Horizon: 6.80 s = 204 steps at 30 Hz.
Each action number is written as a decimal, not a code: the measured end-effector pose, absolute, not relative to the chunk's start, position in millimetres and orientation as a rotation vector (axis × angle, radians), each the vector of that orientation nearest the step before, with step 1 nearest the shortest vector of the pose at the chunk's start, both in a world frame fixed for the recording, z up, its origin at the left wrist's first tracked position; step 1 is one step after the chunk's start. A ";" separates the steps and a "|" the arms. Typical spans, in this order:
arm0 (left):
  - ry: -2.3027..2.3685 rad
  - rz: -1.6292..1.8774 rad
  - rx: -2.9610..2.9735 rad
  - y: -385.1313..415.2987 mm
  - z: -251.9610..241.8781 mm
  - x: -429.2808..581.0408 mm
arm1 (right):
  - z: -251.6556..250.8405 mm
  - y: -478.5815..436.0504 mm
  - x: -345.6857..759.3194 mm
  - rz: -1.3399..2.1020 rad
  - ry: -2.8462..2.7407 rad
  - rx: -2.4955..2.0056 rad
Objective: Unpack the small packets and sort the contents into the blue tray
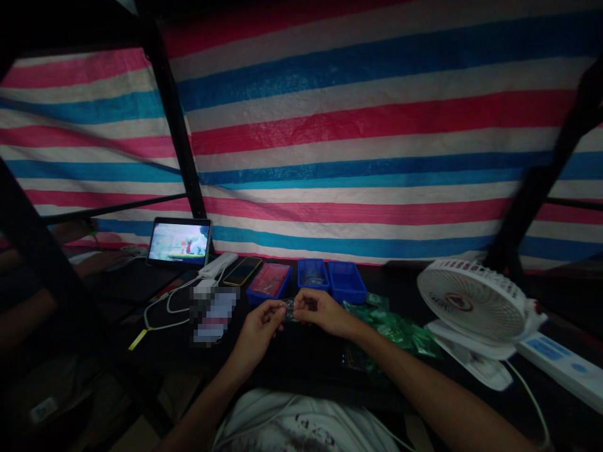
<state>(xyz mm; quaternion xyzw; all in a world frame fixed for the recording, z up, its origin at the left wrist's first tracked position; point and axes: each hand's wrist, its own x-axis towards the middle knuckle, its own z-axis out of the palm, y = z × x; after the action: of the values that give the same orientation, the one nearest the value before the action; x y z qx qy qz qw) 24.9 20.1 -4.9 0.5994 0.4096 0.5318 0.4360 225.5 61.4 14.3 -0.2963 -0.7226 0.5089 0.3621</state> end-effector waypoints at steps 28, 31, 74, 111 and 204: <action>1.056 1.352 1.516 18.5 -1.9 23.2 | 15.4 60.1 225.7 1.174 -1.984 -0.773; 1.061 1.332 1.522 19.0 -3.8 23.1 | 16.4 59.1 225.0 1.182 -1.926 -0.760; 0.987 1.349 1.478 19.3 -3.1 26.7 | 17.5 58.6 225.4 1.199 -1.877 -0.819; 0.952 1.249 1.575 22.7 -11.8 24.9 | 17.7 58.8 225.6 1.183 -1.893 -0.812; 0.958 1.325 1.457 21.5 -8.8 24.8 | 19.8 61.3 226.2 1.252 -1.790 -0.792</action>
<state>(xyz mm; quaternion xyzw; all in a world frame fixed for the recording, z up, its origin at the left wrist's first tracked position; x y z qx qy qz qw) 24.8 21.5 -8.8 0.5913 0.3887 0.5377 0.4584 226.2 61.3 19.8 -0.3129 -0.7069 0.4943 0.3975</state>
